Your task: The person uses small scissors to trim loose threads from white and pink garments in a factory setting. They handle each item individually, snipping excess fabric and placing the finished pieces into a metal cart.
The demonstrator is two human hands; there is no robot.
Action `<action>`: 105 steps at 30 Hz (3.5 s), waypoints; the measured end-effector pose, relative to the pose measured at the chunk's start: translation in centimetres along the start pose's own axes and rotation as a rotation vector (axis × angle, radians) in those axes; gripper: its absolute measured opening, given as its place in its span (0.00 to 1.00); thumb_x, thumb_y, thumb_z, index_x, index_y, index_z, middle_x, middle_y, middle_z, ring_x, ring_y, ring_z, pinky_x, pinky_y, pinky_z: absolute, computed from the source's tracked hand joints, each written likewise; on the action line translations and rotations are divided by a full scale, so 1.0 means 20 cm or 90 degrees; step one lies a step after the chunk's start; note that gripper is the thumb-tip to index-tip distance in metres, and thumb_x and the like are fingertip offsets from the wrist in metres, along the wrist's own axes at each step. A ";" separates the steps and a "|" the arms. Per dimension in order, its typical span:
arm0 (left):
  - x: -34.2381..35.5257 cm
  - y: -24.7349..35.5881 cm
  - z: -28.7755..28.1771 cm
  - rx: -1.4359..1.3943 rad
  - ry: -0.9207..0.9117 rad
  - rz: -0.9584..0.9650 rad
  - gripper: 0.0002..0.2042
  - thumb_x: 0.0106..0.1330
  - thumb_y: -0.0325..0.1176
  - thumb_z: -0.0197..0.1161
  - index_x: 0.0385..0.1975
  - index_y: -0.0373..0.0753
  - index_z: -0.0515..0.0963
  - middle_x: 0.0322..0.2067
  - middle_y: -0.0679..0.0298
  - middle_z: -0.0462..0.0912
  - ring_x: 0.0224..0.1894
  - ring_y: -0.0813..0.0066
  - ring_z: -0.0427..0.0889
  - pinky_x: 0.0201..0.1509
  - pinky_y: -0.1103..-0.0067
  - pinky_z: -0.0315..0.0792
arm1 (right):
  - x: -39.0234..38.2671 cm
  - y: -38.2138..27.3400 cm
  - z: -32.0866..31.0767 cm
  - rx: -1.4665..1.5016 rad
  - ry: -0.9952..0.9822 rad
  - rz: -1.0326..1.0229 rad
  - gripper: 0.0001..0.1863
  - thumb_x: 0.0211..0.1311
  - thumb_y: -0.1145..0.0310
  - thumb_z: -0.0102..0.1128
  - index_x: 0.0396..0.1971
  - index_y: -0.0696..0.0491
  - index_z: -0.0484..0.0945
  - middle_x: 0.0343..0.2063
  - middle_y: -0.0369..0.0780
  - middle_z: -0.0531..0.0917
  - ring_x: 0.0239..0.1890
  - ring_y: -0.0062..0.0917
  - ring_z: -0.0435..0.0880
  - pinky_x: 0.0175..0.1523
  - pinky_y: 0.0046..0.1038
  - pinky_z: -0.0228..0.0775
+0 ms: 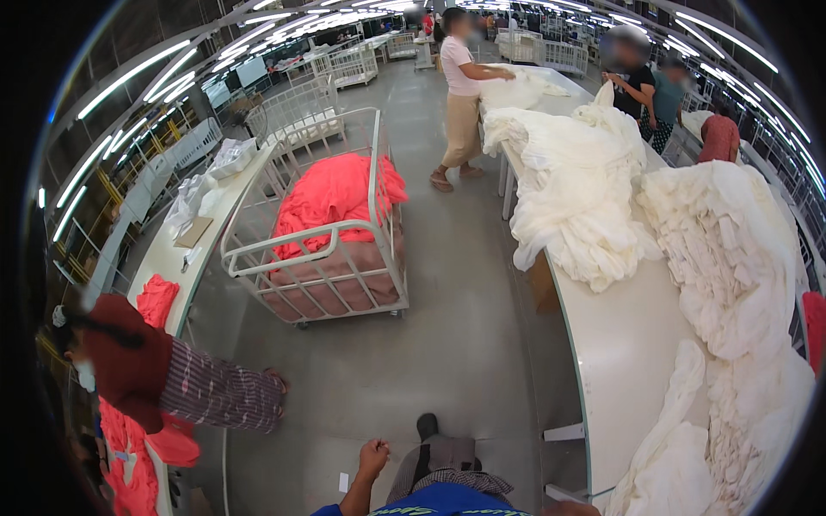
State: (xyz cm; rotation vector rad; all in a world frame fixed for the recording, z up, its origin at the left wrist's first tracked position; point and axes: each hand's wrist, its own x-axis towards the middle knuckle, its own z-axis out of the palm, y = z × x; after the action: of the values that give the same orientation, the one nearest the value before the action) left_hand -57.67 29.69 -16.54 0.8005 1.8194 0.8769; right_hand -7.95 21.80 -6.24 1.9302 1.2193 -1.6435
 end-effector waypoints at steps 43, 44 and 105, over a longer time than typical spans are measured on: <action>3.19 2.69 0.27 -0.267 0.389 0.124 0.06 0.65 0.30 0.56 0.34 0.35 0.76 0.25 0.70 0.73 0.25 0.86 0.69 0.29 0.88 0.64 | 2.37 -4.24 -2.88 -0.219 -0.044 -0.614 0.23 0.67 0.54 0.51 0.52 0.57 0.71 0.40 0.44 0.81 0.43 0.31 0.79 0.51 0.31 0.70; 3.31 2.69 0.28 -0.287 0.371 0.124 0.07 0.65 0.30 0.56 0.36 0.34 0.76 0.26 0.68 0.75 0.27 0.84 0.71 0.31 0.86 0.66 | 2.44 -4.29 -2.90 -0.201 -0.062 -0.622 0.23 0.67 0.55 0.51 0.52 0.57 0.71 0.41 0.45 0.81 0.44 0.30 0.79 0.51 0.31 0.69; 6.55 4.87 0.32 0.287 0.704 -0.595 0.14 0.65 0.38 0.54 0.41 0.35 0.77 0.30 0.47 0.81 0.31 0.49 0.80 0.31 0.61 0.73 | 3.91 -8.86 -4.62 -0.718 -0.585 -0.858 0.41 0.66 0.47 0.47 0.70 0.48 0.40 0.61 0.52 0.59 0.58 0.46 0.68 0.57 0.40 0.67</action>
State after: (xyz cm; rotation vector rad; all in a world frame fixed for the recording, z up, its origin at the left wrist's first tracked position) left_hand -83.36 189.93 2.59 -0.4907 2.9898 0.2256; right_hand -87.02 221.23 -3.92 -0.4740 2.2600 -1.2731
